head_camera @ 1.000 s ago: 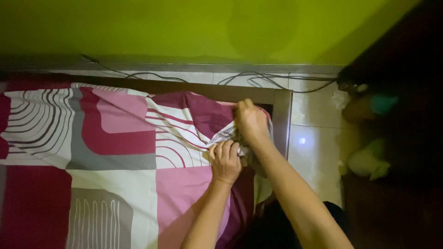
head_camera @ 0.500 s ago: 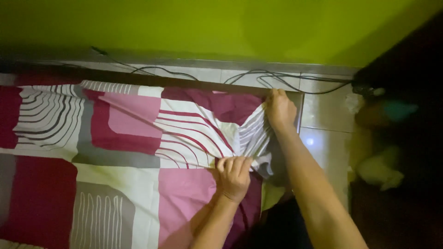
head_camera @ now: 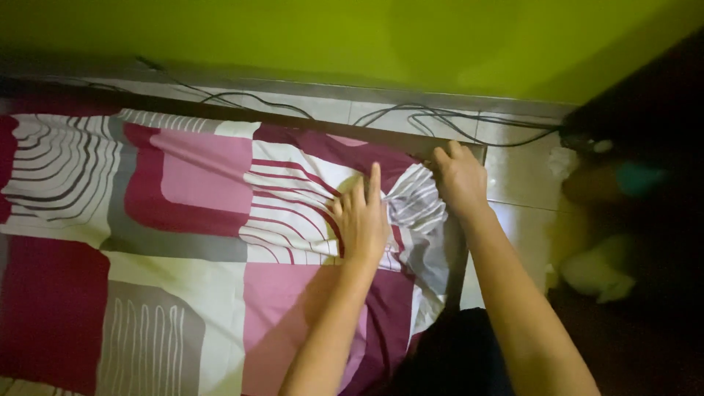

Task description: Smoothing out and folding a large patterned bedsheet on a mattress.

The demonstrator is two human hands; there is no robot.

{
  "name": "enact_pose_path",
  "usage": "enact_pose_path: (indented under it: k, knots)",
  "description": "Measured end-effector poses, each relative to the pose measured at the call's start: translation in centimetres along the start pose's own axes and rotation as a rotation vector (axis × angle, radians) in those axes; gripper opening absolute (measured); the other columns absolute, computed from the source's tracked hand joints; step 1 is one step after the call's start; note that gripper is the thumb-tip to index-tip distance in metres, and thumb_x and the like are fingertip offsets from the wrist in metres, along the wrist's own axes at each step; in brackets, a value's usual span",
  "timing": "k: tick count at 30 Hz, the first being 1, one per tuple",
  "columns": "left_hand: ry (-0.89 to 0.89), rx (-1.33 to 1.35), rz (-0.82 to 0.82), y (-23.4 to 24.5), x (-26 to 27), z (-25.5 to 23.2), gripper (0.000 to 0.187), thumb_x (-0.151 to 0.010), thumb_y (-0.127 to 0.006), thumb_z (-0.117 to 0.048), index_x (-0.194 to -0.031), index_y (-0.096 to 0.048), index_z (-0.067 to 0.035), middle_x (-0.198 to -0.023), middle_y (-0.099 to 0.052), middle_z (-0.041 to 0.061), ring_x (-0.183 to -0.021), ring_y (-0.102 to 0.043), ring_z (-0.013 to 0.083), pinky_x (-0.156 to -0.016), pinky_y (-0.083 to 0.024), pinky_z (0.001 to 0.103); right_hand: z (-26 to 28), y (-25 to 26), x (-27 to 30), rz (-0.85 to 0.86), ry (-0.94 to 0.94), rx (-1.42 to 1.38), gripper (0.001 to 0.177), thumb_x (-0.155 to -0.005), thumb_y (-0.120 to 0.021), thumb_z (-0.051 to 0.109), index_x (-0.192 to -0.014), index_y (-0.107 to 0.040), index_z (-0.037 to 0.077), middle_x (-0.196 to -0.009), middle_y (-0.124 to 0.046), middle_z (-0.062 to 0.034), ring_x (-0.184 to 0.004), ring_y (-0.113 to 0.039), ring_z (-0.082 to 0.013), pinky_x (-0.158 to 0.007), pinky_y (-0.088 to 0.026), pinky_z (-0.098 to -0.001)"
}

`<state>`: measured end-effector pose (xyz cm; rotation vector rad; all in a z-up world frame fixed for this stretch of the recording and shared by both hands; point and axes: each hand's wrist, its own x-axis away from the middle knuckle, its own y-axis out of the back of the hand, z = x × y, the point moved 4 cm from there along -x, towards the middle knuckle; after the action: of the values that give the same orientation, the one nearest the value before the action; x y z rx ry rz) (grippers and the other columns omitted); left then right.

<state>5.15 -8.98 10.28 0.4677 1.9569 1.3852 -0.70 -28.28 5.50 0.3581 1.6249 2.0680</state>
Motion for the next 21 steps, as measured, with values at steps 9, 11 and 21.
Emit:
enact_pose_path:
  k: [9, 11, 21]
  knots:
    - [-0.241, 0.054, -0.295, -3.0, -5.4, -1.6, 0.008, -0.091, -0.065, -0.019, -0.093, -0.067, -0.026, -0.077, -0.052, -0.002, -0.078, -0.055, 0.0207, -0.081, -0.044, 0.04, -3.6, -5.5, 0.6, -0.064, 0.084, -0.034, 0.02, -0.089, -0.068, 0.013, -0.103, -0.055, 0.016, -0.085, -0.06, -0.0083, -0.087, -0.065, -0.0315, -0.073, -0.052, -0.0427]
    - [-0.23, 0.051, -0.297, -5.0, -5.8, -1.4, 0.007, -0.088, -0.067, -0.019, -0.089, -0.066, -0.027, -0.073, -0.053, -0.003, -0.076, -0.057, 0.0202, -0.08, -0.044, 0.04, -1.5, -1.6, 0.7, 0.072, 0.009, -0.203, 0.025, -0.09, -0.065, 0.011, -0.109, -0.05, 0.014, -0.094, -0.064, -0.0161, -0.092, -0.066, -0.0414, -0.077, -0.052, -0.0518]
    - [0.03, 0.427, 0.405, -7.2, -6.1, -0.8, 0.056, -0.1, -0.065, -0.026, -0.152, -0.044, -0.019, -0.134, -0.067, 0.02, -0.13, -0.058, 0.0419, -0.113, -0.027, 0.062, 0.8, -3.3, 2.2, -0.008, -0.106, 0.016, 0.032, -0.091, -0.072, 0.039, -0.114, -0.064, 0.018, -0.099, -0.065, -0.0109, -0.094, -0.069, -0.0339, -0.083, -0.055, -0.0411]
